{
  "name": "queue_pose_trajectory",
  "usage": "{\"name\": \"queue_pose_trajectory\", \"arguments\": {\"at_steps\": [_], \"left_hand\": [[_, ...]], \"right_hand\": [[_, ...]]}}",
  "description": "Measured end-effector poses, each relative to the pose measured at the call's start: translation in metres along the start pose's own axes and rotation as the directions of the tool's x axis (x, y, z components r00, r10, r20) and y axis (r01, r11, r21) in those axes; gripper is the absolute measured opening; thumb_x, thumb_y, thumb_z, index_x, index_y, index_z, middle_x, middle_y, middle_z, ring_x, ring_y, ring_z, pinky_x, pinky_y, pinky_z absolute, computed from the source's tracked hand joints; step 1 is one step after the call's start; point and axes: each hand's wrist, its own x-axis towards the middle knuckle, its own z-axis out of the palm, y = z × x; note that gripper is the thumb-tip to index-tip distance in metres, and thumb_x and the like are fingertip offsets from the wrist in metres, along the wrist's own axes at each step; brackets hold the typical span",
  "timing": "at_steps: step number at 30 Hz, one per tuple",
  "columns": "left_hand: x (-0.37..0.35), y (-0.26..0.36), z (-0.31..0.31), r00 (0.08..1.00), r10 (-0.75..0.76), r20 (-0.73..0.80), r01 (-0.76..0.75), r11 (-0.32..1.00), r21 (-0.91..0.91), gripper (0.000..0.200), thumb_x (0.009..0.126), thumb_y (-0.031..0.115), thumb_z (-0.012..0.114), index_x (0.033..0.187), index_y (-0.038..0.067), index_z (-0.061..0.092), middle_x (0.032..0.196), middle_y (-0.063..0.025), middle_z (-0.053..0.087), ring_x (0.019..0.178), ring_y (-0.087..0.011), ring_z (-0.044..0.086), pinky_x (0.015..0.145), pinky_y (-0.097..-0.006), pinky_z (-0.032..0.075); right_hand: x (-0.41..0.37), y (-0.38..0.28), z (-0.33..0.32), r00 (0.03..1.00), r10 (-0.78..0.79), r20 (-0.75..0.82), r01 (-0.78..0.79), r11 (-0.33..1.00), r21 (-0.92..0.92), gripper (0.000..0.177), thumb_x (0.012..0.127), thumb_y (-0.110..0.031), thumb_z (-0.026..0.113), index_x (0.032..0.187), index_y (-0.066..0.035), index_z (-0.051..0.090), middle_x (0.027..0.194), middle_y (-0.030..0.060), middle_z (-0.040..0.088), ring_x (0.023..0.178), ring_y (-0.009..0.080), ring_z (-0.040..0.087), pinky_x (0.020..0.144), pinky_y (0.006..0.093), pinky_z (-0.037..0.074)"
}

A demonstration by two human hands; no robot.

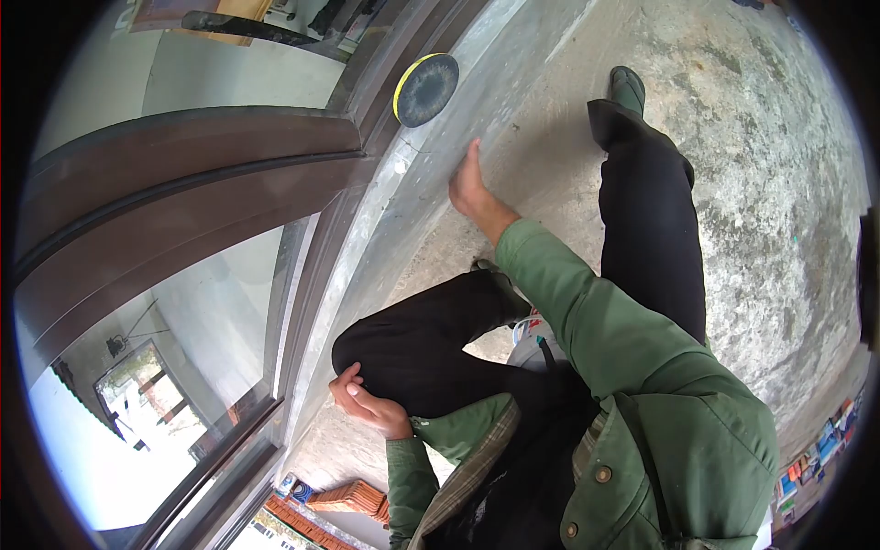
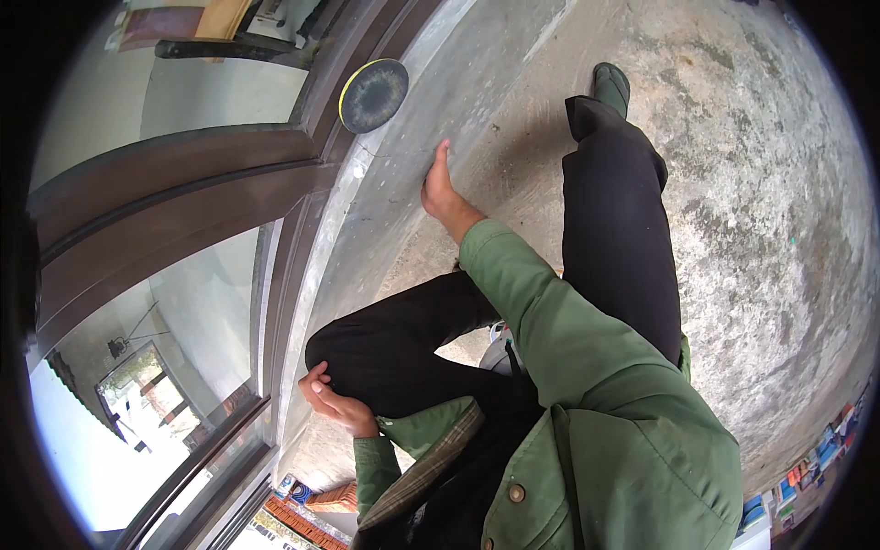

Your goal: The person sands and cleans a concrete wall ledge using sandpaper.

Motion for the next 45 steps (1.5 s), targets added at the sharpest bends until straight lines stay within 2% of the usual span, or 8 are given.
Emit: {"name": "queue_pose_trajectory", "arguments": {"at_steps": [4, 17, 23, 29, 33, 38, 41, 45], "left_hand": [[0.002, 0.004, 0.001, 1.0, 0.008, 0.023, -0.008, 1.0, 0.009, 0.041, 0.099, 0.029, 0.031, 0.095, 0.001, 0.061, 0.087, -0.0092, 0.054, 0.077, -0.0208, 0.044, 0.079, -0.0355, 0.035], [-0.003, -0.007, -0.005, 1.0, 0.014, -0.006, -0.014, 0.999, -0.031, 0.043, 0.1, 0.03, 0.03, 0.092, 0.0, 0.06, 0.085, -0.0064, 0.05, 0.077, -0.0179, 0.041, 0.073, -0.0322, 0.035], [-0.007, -0.013, -0.008, 0.999, -0.027, -0.029, 0.026, 0.998, -0.055, 0.045, 0.1, 0.034, 0.031, 0.094, 0.001, 0.062, 0.086, -0.0085, 0.055, 0.078, -0.0206, 0.045, 0.079, -0.0349, 0.035], [-0.008, -0.016, -0.008, 0.999, -0.002, -0.045, -0.001, 0.998, -0.07, 0.045, 0.1, 0.033, 0.031, 0.094, 0.001, 0.062, 0.086, -0.0086, 0.055, 0.077, -0.0205, 0.045, 0.078, -0.035, 0.036], [-0.005, -0.008, 0.0, 0.998, -0.036, -0.049, 0.033, 0.997, -0.073, 0.045, 0.1, 0.033, 0.031, 0.094, 0.001, 0.062, 0.085, -0.0085, 0.054, 0.077, -0.0205, 0.045, 0.078, -0.0348, 0.035], [0.004, 0.006, 0.002, 0.999, 0.028, 0.031, -0.028, 1.0, -0.001, 0.045, 0.1, 0.033, 0.031, 0.095, 0.001, 0.061, 0.087, -0.009, 0.054, 0.078, -0.0205, 0.045, 0.077, -0.0344, 0.036], [0.005, 0.006, 0.005, 1.0, 0.011, 0.018, -0.011, 1.0, -0.002, 0.044, 0.1, 0.033, 0.031, 0.094, 0.001, 0.061, 0.087, -0.0091, 0.053, 0.078, -0.0206, 0.044, 0.076, -0.0342, 0.035], [0.008, 0.008, 0.008, 0.999, 0.029, 0.034, -0.029, 1.0, -0.001, 0.044, 0.1, 0.033, 0.031, 0.094, 0.001, 0.061, 0.086, -0.0091, 0.052, 0.078, -0.0206, 0.043, 0.076, -0.0342, 0.035]], "right_hand": [[-0.057, 0.082, 0.02, 0.847, 0.531, 0.034, -0.528, 0.832, 0.171, 0.106, 0.084, -0.083, 0.022, 0.153, -0.005, 0.001, 0.161, 0.0131, 0.005, 0.147, 0.0294, 0.006, 0.118, 0.0473, 0.005], [-0.019, 0.056, 0.007, 0.97, 0.242, -0.004, -0.241, 0.967, 0.088, 0.099, 0.086, -0.082, 0.017, 0.154, -0.01, 0.009, 0.16, 0.0103, 0.015, 0.145, 0.0306, 0.017, 0.115, 0.0507, 0.009], [-0.078, 0.056, 0.069, 0.949, 0.314, -0.035, -0.308, 0.945, 0.107, 0.108, 0.081, -0.087, 0.018, 0.154, -0.007, 0.009, 0.16, 0.011, 0.014, 0.144, 0.0306, 0.018, 0.116, 0.0488, 0.009], [-0.022, 0.032, 0.0, 0.937, 0.349, -0.004, -0.339, 0.914, 0.221, 0.111, 0.08, -0.087, 0.017, 0.153, -0.004, 0.008, 0.159, 0.0133, 0.013, 0.145, 0.0316, 0.016, 0.117, 0.0448, 0.007], [-0.064, 0.06, 0.069, 0.994, 0.085, -0.069, -0.086, 0.996, -0.003, 0.113, 0.08, -0.088, 0.019, 0.153, -0.004, 0.005, 0.159, 0.0131, 0.014, 0.144, 0.0334, 0.015, 0.118, 0.0439, 0.004], [-0.01, 0.047, -0.025, 0.883, 0.463, 0.075, -0.461, 0.829, 0.317, 0.101, 0.085, -0.082, 0.02, 0.155, -0.011, 0.004, 0.161, 0.0052, 0.011, 0.147, 0.0232, 0.01, 0.118, 0.0435, 0.004], [-0.038, 0.067, 0.025, 0.981, 0.19, 0.024, -0.191, 0.979, 0.069, 0.101, 0.085, -0.083, 0.02, 0.155, -0.011, 0.004, 0.161, 0.006, 0.011, 0.147, 0.0244, 0.01, 0.117, 0.0433, 0.007], [-0.058, 0.076, 0.041, 0.956, 0.281, -0.086, -0.275, 0.958, 0.082, 0.099, 0.085, -0.082, 0.021, 0.155, -0.014, 0.005, 0.161, 0.006, 0.011, 0.146, 0.0258, 0.012, 0.117, 0.0456, 0.007]]}}
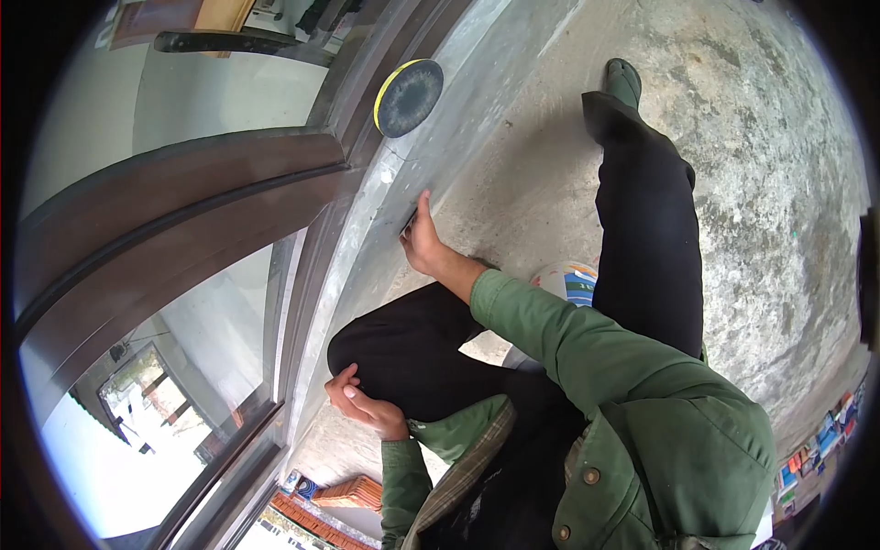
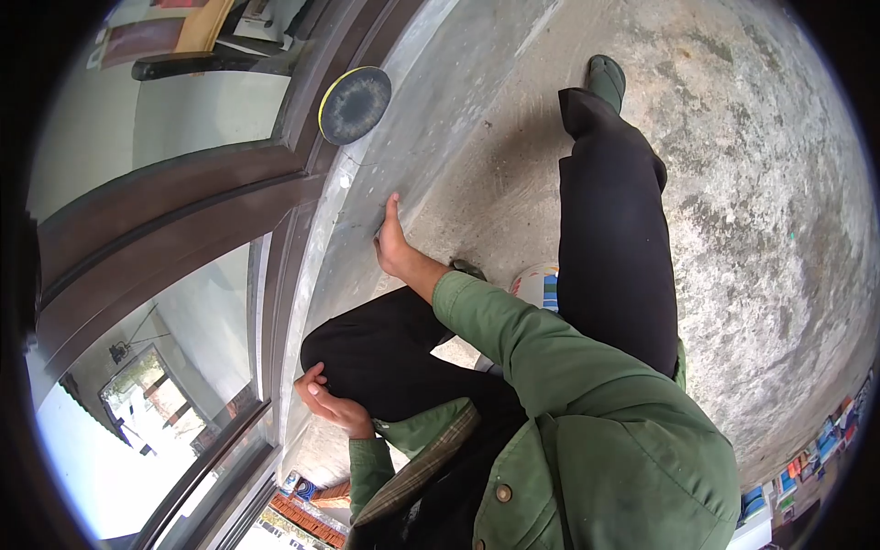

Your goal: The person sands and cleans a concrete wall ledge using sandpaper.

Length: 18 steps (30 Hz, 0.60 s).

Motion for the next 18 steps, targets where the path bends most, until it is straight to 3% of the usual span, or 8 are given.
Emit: {"name": "queue_pose_trajectory", "arguments": {"at_steps": [4, 6, 9, 12, 14, 16, 18], "left_hand": [[-0.001, 0.005, -0.003, 0.999, 0.011, 0.03, -0.013, 0.998, 0.054, 0.045, 0.1, 0.033, 0.031, 0.094, 0.001, 0.061, 0.087, -0.0092, 0.053, 0.078, -0.0208, 0.044, 0.075, -0.0347, 0.036], [0.001, 0.004, 0.001, 1.0, 0.007, 0.027, -0.008, 0.999, 0.04, 0.045, 0.1, 0.033, 0.031, 0.093, 0.001, 0.061, 0.087, -0.0092, 0.053, 0.078, -0.0208, 0.044, 0.075, -0.0347, 0.036], [-0.001, 0.002, 0.0, 1.0, -0.008, 0.004, 0.008, 1.0, 0.02, 0.045, 0.1, 0.033, 0.031, 0.093, 0.001, 0.061, 0.086, -0.0093, 0.053, 0.078, -0.021, 0.044, 0.075, -0.0346, 0.036], [0.002, 0.006, 0.002, 1.0, 0.011, 0.015, -0.011, 1.0, 0.023, 0.045, 0.1, 0.033, 0.03, 0.093, 0.001, 0.061, 0.086, -0.0091, 0.053, 0.078, -0.0209, 0.044, 0.076, -0.0345, 0.036], [0.002, 0.01, 0.003, 1.0, 0.014, 0.012, -0.014, 1.0, 0.003, 0.045, 0.1, 0.034, 0.03, 0.092, 0.001, 0.061, 0.086, -0.0091, 0.053, 0.077, -0.0208, 0.044, 0.076, -0.0346, 0.036], [0.0, 0.008, 0.002, 1.0, 0.014, 0.0, -0.014, 1.0, 0.011, 0.045, 0.1, 0.034, 0.031, 0.092, 0.001, 0.061, 0.086, -0.009, 0.053, 0.077, -0.0207, 0.044, 0.076, -0.0345, 0.036], [-0.005, 0.002, -0.007, 1.0, 0.006, 0.01, -0.006, 0.999, 0.044, 0.045, 0.1, 0.034, 0.031, 0.092, 0.001, 0.061, 0.086, -0.0089, 0.053, 0.077, -0.0205, 0.044, 0.076, -0.0345, 0.036]], "right_hand": [[0.055, -0.034, -0.061, 0.98, 0.126, 0.156, -0.153, 0.972, 0.179, 0.106, 0.083, -0.084, 0.021, 0.154, -0.008, 0.002, 0.16, 0.0071, 0.013, 0.146, 0.0267, 0.013, 0.118, 0.0414, 0.006], [0.027, -0.05, -0.035, 0.992, 0.061, 0.106, -0.075, 0.989, 0.13, 0.107, 0.083, -0.084, 0.021, 0.154, -0.005, 0.002, 0.16, 0.0075, 0.013, 0.146, 0.0271, 0.014, 0.118, 0.0386, 0.007], [-0.006, 0.001, 0.01, 0.998, -0.038, 0.042, 0.036, 0.999, 0.035, 0.105, 0.084, -0.084, 0.021, 0.154, -0.008, 0.002, 0.161, 0.0076, 0.01, 0.146, 0.0274, 0.013, 0.118, 0.0417, 0.006], [-0.016, 0.023, 0.016, 0.999, 0.001, 0.033, -0.003, 0.999, 0.053, 0.104, 0.084, -0.083, 0.021, 0.154, -0.01, 0.001, 0.162, 0.0073, 0.007, 0.147, 0.0274, 0.009, 0.117, 0.0453, 0.004], [0.017, 0.003, -0.015, 0.983, 0.17, 0.068, -0.18, 0.968, 0.175, 0.102, 0.084, -0.084, 0.02, 0.155, -0.012, 0.001, 0.162, 0.0065, 0.007, 0.148, 0.027, 0.006, 0.117, 0.048, 0.002], [0.048, -0.048, -0.037, 0.998, -0.038, 0.048, 0.03, 0.986, 0.164, 0.104, 0.083, -0.084, 0.019, 0.155, -0.01, 0.002, 0.161, 0.0091, 0.007, 0.148, 0.0278, 0.007, 0.117, 0.0489, 0.001], [0.064, -0.109, -0.052, 0.966, -0.232, 0.118, 0.215, 0.966, 0.141, 0.108, 0.083, -0.084, 0.017, 0.153, -0.003, 0.001, 0.161, 0.0138, 0.004, 0.148, 0.0279, 0.004, 0.118, 0.0443, 0.001]]}}
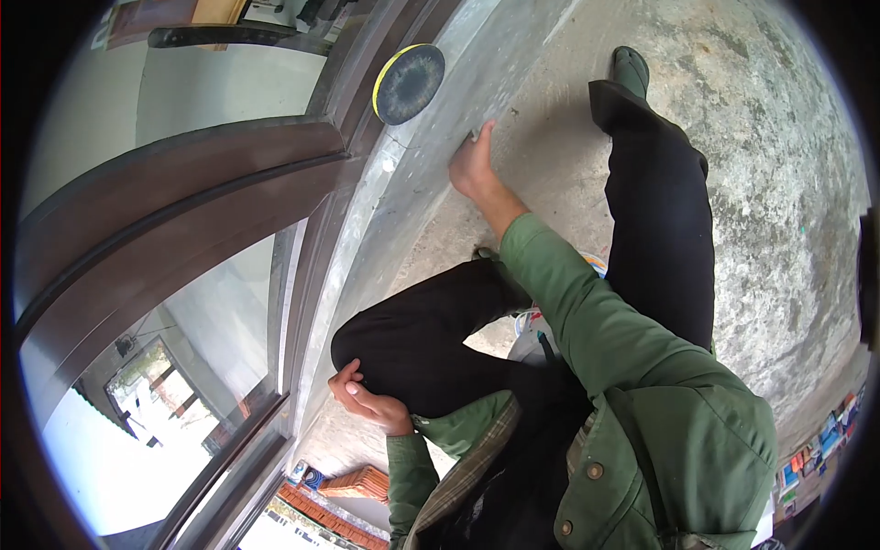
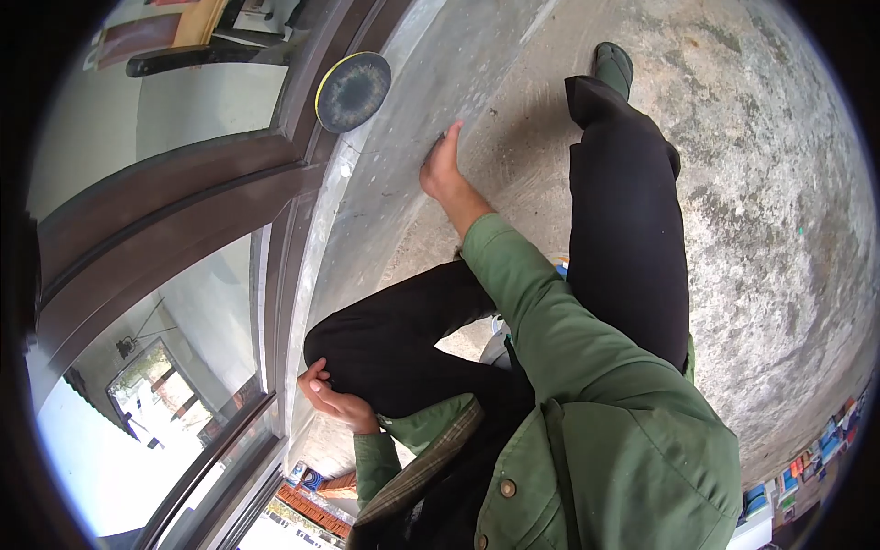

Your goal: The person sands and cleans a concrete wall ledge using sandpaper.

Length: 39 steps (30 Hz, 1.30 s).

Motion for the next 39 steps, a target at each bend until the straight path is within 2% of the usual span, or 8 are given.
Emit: {"name": "queue_pose_trajectory", "arguments": {"at_steps": [5, 10, 17, 20, 28, 32, 36, 39], "left_hand": [[0.003, -0.002, 0.005, 1.0, -0.024, -0.019, 0.023, 0.999, -0.045, 0.046, 0.1, 0.034, 0.031, 0.092, 0.0, 0.061, 0.085, -0.0089, 0.052, 0.077, -0.0203, 0.044, 0.074, -0.0345, 0.036], [0.007, 0.009, 0.012, 1.0, 0.018, -0.017, -0.019, 0.997, -0.078, 0.047, 0.1, 0.035, 0.031, 0.092, 0.0, 0.061, 0.086, -0.0093, 0.052, 0.076, -0.0204, 0.044, 0.073, -0.0343, 0.037], [0.001, 0.001, 0.006, 1.0, 0.02, -0.018, -0.021, 0.999, -0.045, 0.044, 0.101, 0.032, 0.03, 0.095, 0.0, 0.06, 0.087, -0.0053, 0.05, 0.078, -0.0167, 0.041, 0.073, -0.0311, 0.035], [0.002, 0.005, 0.008, 1.0, 0.015, -0.015, -0.016, 0.998, -0.053, 0.043, 0.101, 0.031, 0.03, 0.094, 0.0, 0.06, 0.087, -0.0057, 0.051, 0.078, -0.0173, 0.041, 0.074, -0.0317, 0.035], [0.002, 0.016, 0.008, 0.999, 0.03, -0.023, -0.031, 0.998, -0.059, 0.042, 0.101, 0.03, 0.032, 0.096, -0.001, 0.06, 0.085, -0.0063, 0.049, 0.079, -0.0175, 0.042, 0.074, -0.0316, 0.036], [-0.004, 0.006, 0.004, 0.999, -0.006, -0.043, 0.003, 0.996, -0.086, 0.04, 0.101, 0.029, 0.033, 0.101, -0.001, 0.06, 0.085, -0.0056, 0.047, 0.079, -0.0162, 0.042, 0.075, -0.031, 0.036], [-0.004, 0.006, 0.002, 0.998, -0.001, -0.055, -0.005, 0.994, -0.11, 0.039, 0.102, 0.029, 0.034, 0.102, -0.001, 0.059, 0.084, -0.005, 0.046, 0.079, -0.0155, 0.042, 0.075, -0.0307, 0.036], [-0.002, 0.01, 0.005, 0.999, -0.023, -0.046, 0.018, 0.994, -0.104, 0.04, 0.102, 0.03, 0.034, 0.103, -0.001, 0.059, 0.083, -0.0044, 0.044, 0.079, -0.0154, 0.041, 0.075, -0.0305, 0.036]], "right_hand": [[-0.024, 0.007, 0.018, 0.992, -0.121, 0.022, 0.123, 0.957, -0.262, 0.109, 0.084, -0.084, 0.018, 0.152, 0.0, -0.001, 0.161, 0.013, 0.004, 0.147, 0.0249, 0.008, 0.119, 0.0395, 0.002], [-0.063, 0.102, -0.005, 0.885, 0.464, 0.04, -0.464, 0.886, -0.014, 0.115, 0.08, -0.087, 0.025, 0.152, -0.002, -0.004, 0.161, 0.0114, 0.004, 0.147, 0.0272, 0.007, 0.119, 0.0402, 0.005], [-0.009, -0.016, 0.039, 0.992, -0.128, 0.002, 0.126, 0.972, -0.199, 0.096, 0.093, -0.073, 0.019, 0.152, -0.002, -0.004, 0.161, 0.0131, 0.001, 0.148, 0.0258, 0.003, 0.119, 0.0421, 0.002], [-0.015, -0.016, 0.036, 0.979, -0.2, 0.041, 0.203, 0.931, -0.304, 0.093, 0.093, -0.073, 0.018, 0.153, -0.005, -0.003, 0.161, 0.0111, 0.0, 0.148, 0.0252, 0.002, 0.119, 0.0407, 0.001], [-0.057, 0.022, 0.044, 0.996, 0.084, -0.004, -0.08, 0.932, -0.352, 0.099, 0.09, -0.076, 0.019, 0.152, -0.004, -0.006, 0.161, 0.01, -0.008, 0.148, 0.0244, -0.007, 0.119, 0.0399, -0.001], [-0.007, -0.036, 0.057, 0.937, -0.326, -0.122, 0.193, 0.778, -0.598, 0.104, 0.088, -0.078, 0.018, 0.15, 0.002, -0.01, 0.158, 0.015, -0.019, 0.147, 0.0261, -0.015, 0.119, 0.0424, -0.005], [-0.003, -0.056, 0.042, 0.935, -0.353, 0.025, 0.329, 0.84, -0.431, 0.102, 0.09, -0.076, 0.019, 0.15, 0.001, -0.007, 0.16, 0.0146, -0.009, 0.148, 0.0254, -0.007, 0.119, 0.0372, 0.0], [-0.022, -0.002, 0.036, 0.986, -0.167, -0.01, 0.138, 0.845, -0.516, 0.105, 0.09, -0.076, 0.02, 0.148, 0.006, -0.01, 0.158, 0.0194, -0.014, 0.147, 0.0276, -0.013, 0.119, 0.0406, -0.004]]}}
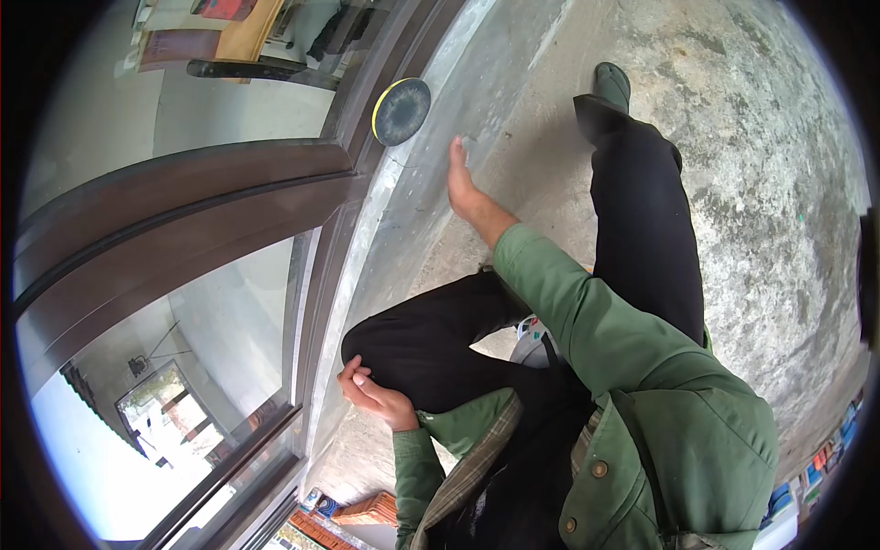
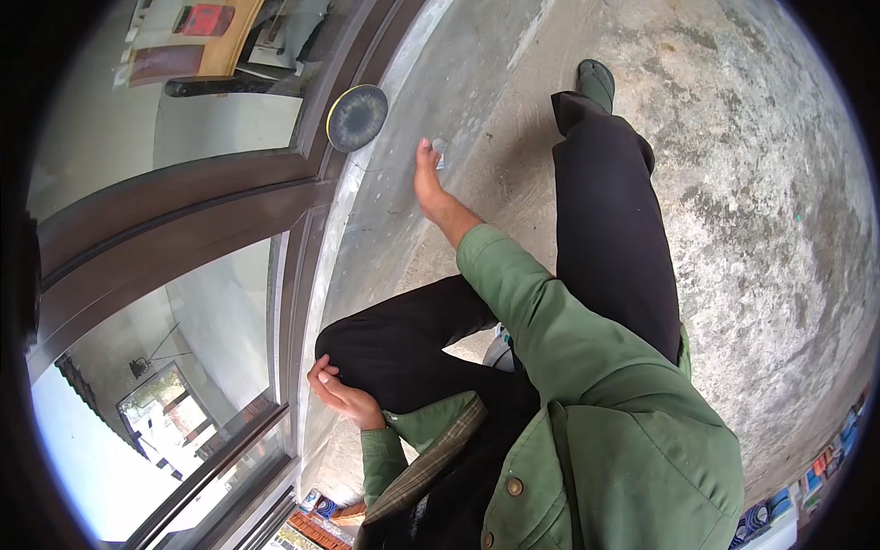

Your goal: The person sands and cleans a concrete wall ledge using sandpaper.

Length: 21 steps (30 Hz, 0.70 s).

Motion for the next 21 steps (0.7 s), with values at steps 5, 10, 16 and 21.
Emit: {"name": "queue_pose_trajectory", "arguments": {"at_steps": [5, 10, 16, 21], "left_hand": [[-0.001, 0.002, 0.001, 1.0, 0.021, 0.004, -0.021, 1.0, 0.003, 0.041, 0.102, 0.032, 0.034, 0.103, -0.001, 0.06, 0.082, -0.0038, 0.043, 0.079, -0.0153, 0.041, 0.075, -0.0307, 0.035], [-0.003, -0.008, -0.003, 1.0, 0.013, -0.011, -0.013, 0.999, 0.03, 0.041, 0.102, 0.033, 0.035, 0.102, -0.001, 0.06, 0.081, -0.0037, 0.044, 0.078, -0.0153, 0.041, 0.075, -0.0302, 0.035], [-0.002, -0.001, -0.001, 1.0, 0.011, 0.002, -0.011, 1.0, 0.03, 0.041, 0.102, 0.031, 0.035, 0.102, -0.001, 0.06, 0.082, -0.0041, 0.045, 0.078, -0.0151, 0.042, 0.074, -0.03, 0.036], [0.001, 0.003, 0.003, 1.0, 0.031, 0.002, -0.031, 0.999, 0.027, 0.04, 0.102, 0.03, 0.035, 0.101, -0.002, 0.06, 0.083, -0.0044, 0.046, 0.078, -0.0151, 0.042, 0.074, -0.0301, 0.036]], "right_hand": [[-0.036, 0.004, 0.047, 0.986, -0.148, -0.078, 0.13, 0.971, -0.203, 0.106, 0.09, -0.076, 0.02, 0.147, 0.008, -0.012, 0.157, 0.0225, -0.017, 0.146, 0.0289, -0.017, 0.118, 0.0442, -0.006], [0.044, -0.009, -0.038, 0.998, 0.038, 0.058, -0.053, 0.96, 0.274, 0.103, 0.091, -0.074, 0.022, 0.148, 0.006, -0.009, 0.158, 0.0219, -0.01, 0.147, 0.0294, -0.011, 0.119, 0.039, -0.002], [-0.025, -0.021, 0.034, 0.965, -0.237, -0.109, 0.212, 0.956, -0.203, 0.102, 0.092, -0.073, 0.023, 0.148, 0.005, -0.012, 0.156, 0.0258, -0.016, 0.144, 0.038, -0.019, 0.118, 0.046, -0.007], [0.017, -0.014, -0.01, 0.986, -0.086, -0.143, 0.079, 0.996, -0.052, 0.1, 0.093, -0.071, 0.025, 0.149, 0.003, -0.013, 0.157, 0.0218, -0.018, 0.146, 0.0322, -0.017, 0.118, 0.0445, -0.006]]}}
